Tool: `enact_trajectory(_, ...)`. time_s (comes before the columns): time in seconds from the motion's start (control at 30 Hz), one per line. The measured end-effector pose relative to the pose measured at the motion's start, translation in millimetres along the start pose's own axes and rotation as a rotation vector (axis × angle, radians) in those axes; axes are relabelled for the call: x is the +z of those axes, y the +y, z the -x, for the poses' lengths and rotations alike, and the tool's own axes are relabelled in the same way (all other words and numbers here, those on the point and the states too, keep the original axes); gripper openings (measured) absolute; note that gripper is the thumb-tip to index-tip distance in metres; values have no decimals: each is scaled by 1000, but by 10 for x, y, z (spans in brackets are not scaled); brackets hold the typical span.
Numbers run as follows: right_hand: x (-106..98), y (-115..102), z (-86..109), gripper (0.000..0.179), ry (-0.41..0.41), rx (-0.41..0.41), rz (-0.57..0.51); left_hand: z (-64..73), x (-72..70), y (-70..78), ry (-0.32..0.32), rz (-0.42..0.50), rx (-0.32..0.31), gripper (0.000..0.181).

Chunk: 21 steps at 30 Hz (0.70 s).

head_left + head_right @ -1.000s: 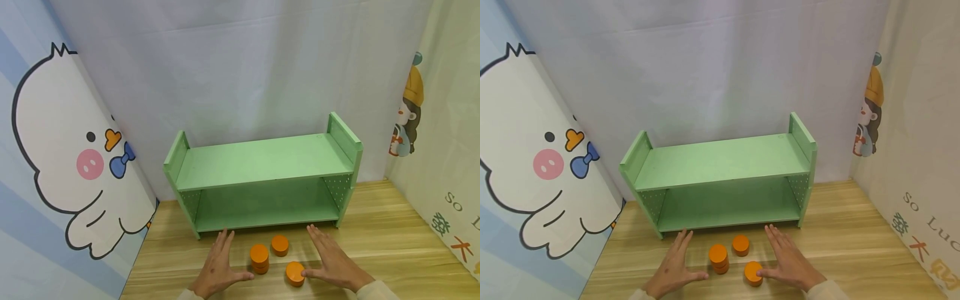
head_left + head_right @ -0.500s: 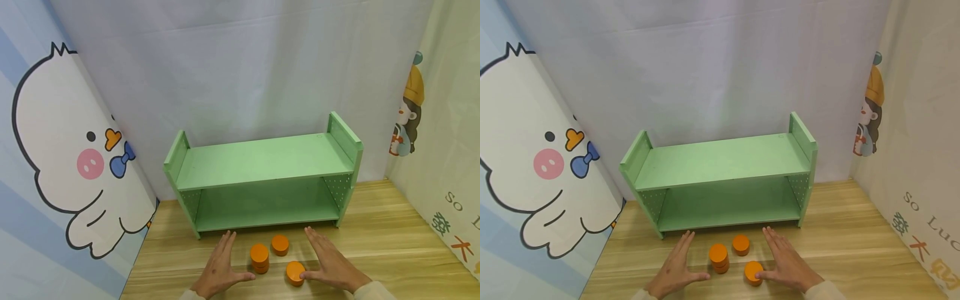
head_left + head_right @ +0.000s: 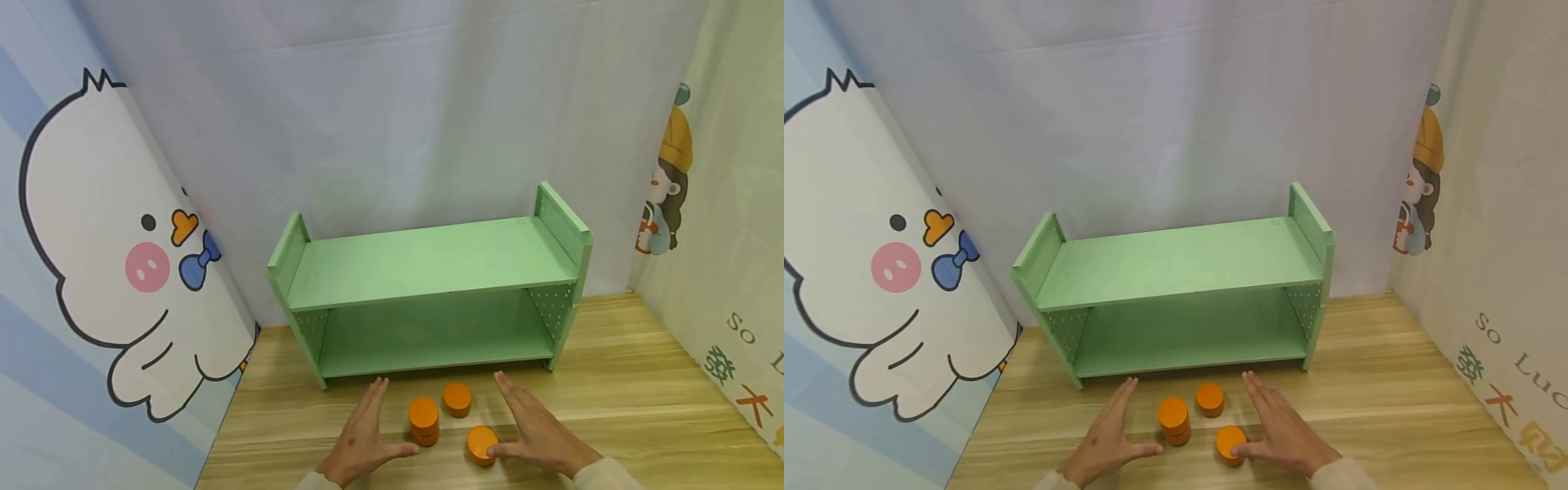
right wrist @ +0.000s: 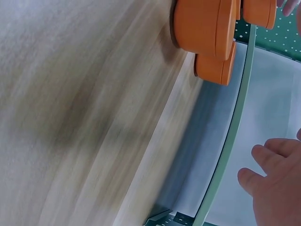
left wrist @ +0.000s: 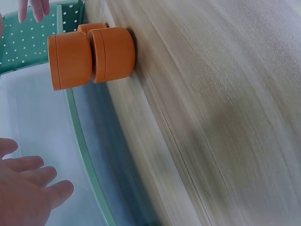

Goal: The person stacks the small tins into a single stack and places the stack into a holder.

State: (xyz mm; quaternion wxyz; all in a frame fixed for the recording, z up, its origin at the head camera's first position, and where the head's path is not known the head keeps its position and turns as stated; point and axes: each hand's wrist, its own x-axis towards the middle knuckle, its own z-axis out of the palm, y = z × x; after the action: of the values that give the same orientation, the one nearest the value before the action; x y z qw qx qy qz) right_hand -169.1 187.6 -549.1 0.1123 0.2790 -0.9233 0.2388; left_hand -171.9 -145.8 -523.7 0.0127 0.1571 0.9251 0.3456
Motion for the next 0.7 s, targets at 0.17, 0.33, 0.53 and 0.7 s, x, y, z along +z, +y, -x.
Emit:
enact_trajectory(0.17, 7, 8, -3, 119, -20, 17, -39, -6, 20, 7, 5, 12, 5, 120)
enact_trajectory(0.33, 21, 14, -10, 119, -42, 43, -94, -6, 46, 22, -1, 51, 4, 120)
enact_trajectory(0.53, 35, 20, -12, 119, -58, 63, -141, -15, 85, 15, -9, 96, -5, 119)
enact_trajectory(0.7, 52, 27, -12, 119, -74, 72, -172, -26, 113, -3, -6, 128, -1, 118)
